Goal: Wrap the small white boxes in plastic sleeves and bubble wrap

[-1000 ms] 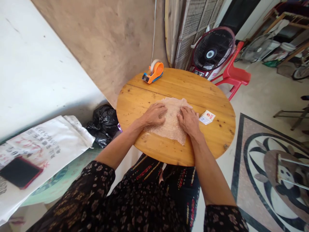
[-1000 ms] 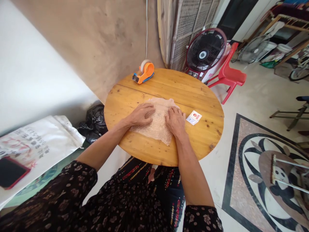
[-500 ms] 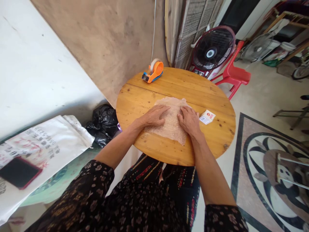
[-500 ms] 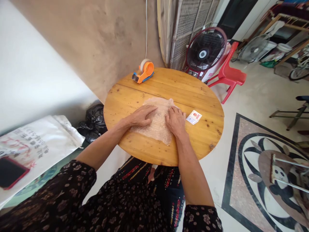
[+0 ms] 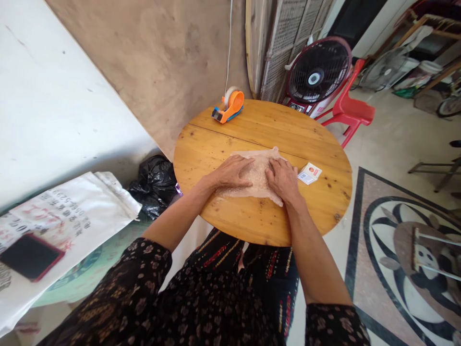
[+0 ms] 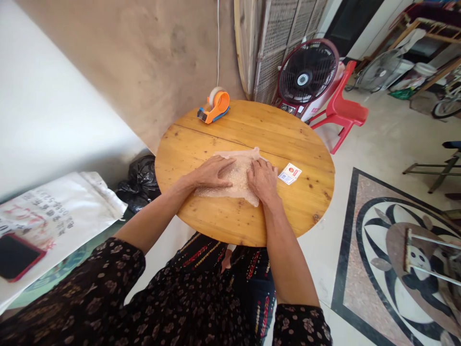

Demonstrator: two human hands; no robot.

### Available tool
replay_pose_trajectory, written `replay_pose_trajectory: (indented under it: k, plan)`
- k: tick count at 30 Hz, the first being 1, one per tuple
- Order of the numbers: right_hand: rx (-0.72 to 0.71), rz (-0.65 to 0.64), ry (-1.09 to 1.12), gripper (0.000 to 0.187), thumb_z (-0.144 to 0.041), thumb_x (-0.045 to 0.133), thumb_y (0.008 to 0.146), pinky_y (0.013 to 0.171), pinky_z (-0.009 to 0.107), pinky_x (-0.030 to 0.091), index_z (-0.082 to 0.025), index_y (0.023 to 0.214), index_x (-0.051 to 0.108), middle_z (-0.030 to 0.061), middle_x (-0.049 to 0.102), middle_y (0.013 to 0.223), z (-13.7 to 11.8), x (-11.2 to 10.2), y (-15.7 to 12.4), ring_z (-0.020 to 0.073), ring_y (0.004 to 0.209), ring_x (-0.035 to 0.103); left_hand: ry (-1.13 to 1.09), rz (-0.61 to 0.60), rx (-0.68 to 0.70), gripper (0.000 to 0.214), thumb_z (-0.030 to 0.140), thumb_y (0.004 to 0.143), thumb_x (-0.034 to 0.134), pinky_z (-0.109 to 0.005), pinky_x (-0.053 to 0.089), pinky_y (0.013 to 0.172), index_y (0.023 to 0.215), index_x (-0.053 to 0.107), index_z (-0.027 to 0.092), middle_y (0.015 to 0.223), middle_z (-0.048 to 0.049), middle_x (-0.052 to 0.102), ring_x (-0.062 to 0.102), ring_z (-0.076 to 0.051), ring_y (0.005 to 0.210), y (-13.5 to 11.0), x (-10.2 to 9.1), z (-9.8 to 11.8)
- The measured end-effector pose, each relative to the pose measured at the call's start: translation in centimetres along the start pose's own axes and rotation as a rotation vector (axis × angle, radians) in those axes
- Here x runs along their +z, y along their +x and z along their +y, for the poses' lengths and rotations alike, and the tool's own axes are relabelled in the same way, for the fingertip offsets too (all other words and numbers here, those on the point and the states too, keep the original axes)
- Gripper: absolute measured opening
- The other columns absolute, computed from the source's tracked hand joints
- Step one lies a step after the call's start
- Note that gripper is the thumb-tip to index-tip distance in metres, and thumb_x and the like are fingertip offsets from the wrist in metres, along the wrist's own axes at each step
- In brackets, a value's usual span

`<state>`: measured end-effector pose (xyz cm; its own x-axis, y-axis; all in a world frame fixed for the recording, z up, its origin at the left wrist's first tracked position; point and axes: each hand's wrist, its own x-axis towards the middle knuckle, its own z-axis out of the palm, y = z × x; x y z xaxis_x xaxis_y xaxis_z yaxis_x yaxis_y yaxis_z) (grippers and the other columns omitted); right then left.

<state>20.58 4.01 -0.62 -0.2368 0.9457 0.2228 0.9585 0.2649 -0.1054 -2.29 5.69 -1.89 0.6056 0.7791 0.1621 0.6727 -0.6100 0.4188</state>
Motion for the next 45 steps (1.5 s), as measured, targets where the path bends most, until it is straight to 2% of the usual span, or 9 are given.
replay_pose_trajectory:
  k: [5, 11, 16, 23, 28, 31, 34, 40, 45]
  plan:
    - [0.006, -0.004, 0.005, 0.043, -0.031, 0.041, 0.098, 0.098, 0.046, 0.037, -0.014, 0.132, 0.062, 0.0143, 0.057, 0.147, 0.2, 0.0, 0.0, 0.0333, 0.127, 0.052, -0.002, -0.017, 0.011, 0.089, 0.064, 0.078, 0.070, -0.048, 0.031, 0.120, 0.149, 0.044, 0.016, 0.153, -0.0152, 0.050, 0.045, -0.034, 0.140, 0.0, -0.1, -0.1]
    - [0.048, 0.007, 0.001, 0.044, -0.034, 0.042, 0.098, 0.100, 0.049, 0.038, -0.013, 0.130, 0.063, 0.0164, 0.057, 0.146, 0.5, -0.2, -0.1, 0.0353, 0.127, 0.051, 0.014, -0.088, -0.014, 0.104, 0.070, 0.073, 0.070, -0.048, 0.031, 0.119, 0.153, 0.038, 0.012, 0.155, -0.0189, 0.045, 0.045, -0.037, 0.139, 0.0, -0.5, 0.4]
    - [0.059, 0.002, 0.013, 0.045, -0.034, 0.043, 0.097, 0.101, 0.050, 0.039, -0.010, 0.130, 0.063, 0.0188, 0.057, 0.146, 0.5, -0.3, -0.1, 0.0369, 0.128, 0.050, 0.031, -0.146, -0.009, 0.112, 0.071, 0.070, 0.071, -0.048, 0.025, 0.121, 0.158, 0.031, 0.014, 0.160, -0.0173, 0.039, 0.040, -0.038, 0.143, 0.0, -1.1, 0.9]
    - [0.006, -0.033, -0.045, 0.038, -0.029, 0.046, 0.094, 0.097, 0.047, 0.040, -0.011, 0.120, 0.067, 0.0194, 0.062, 0.137, -0.4, -2.1, -0.4, 0.0366, 0.120, 0.055, -0.014, -0.164, -0.011, 0.113, 0.071, 0.072, 0.069, -0.053, 0.017, 0.124, 0.159, 0.026, 0.013, 0.167, -0.0161, 0.025, 0.028, -0.038, 0.151, 0.1, -0.7, 0.6]
    - [-0.161, -0.093, -0.095, 0.039, -0.022, 0.042, 0.096, 0.097, 0.046, 0.039, -0.012, 0.125, 0.065, 0.0186, 0.067, 0.131, -2.7, -3.2, -0.2, 0.0349, 0.118, 0.056, -0.042, -0.118, 0.008, 0.114, 0.069, 0.069, 0.073, -0.051, 0.021, 0.124, 0.157, 0.029, 0.011, 0.165, -0.0193, 0.029, 0.027, -0.038, 0.152, 0.1, -0.6, 0.5]
    - [-0.262, -0.139, -0.069, 0.048, -0.015, 0.036, 0.095, 0.102, 0.045, 0.039, -0.010, 0.139, 0.056, 0.0165, 0.059, 0.144, -3.5, -2.7, 0.8, 0.0328, 0.125, 0.053, -0.069, -0.085, 0.033, 0.113, 0.066, 0.068, 0.076, -0.049, 0.025, 0.122, 0.155, 0.031, 0.011, 0.162, -0.0195, 0.034, 0.034, -0.037, 0.149, 0.1, -0.8, 0.7]
    - [-0.299, -0.187, -0.016, 0.052, -0.016, 0.033, 0.097, 0.110, 0.043, 0.036, -0.006, 0.145, 0.050, 0.0179, 0.051, 0.152, -2.7, -1.4, 2.4, 0.0301, 0.135, 0.047, -0.078, -0.084, 0.000, 0.117, 0.066, 0.066, 0.077, -0.050, 0.025, 0.123, 0.156, 0.027, 0.009, 0.163, -0.0217, 0.030, 0.031, -0.039, 0.150, 0.1, -0.9, 0.7]
    - [-0.178, -0.119, 0.001, 0.052, -0.038, 0.035, 0.103, 0.114, 0.049, 0.032, -0.015, 0.146, 0.051, 0.0148, 0.045, 0.158, 0.4, 0.9, 4.1, 0.0323, 0.142, 0.041, -0.041, -0.126, 0.028, 0.117, 0.071, 0.068, 0.074, -0.048, 0.018, 0.127, 0.155, 0.030, 0.008, 0.164, -0.0220, 0.030, 0.024, -0.038, 0.154, 0.0, -0.8, 0.5]
    - [-0.117, -0.085, 0.011, 0.055, -0.043, 0.036, 0.102, 0.113, 0.049, 0.032, -0.014, 0.147, 0.050, 0.0181, 0.043, 0.158, 0.7, 1.5, 3.9, 0.0326, 0.143, 0.040, -0.025, -0.112, 0.047, 0.117, 0.073, 0.069, 0.073, -0.048, 0.018, 0.127, 0.156, 0.029, 0.009, 0.163, -0.0220, 0.031, 0.025, -0.037, 0.153, 0.0, -0.6, 0.3]
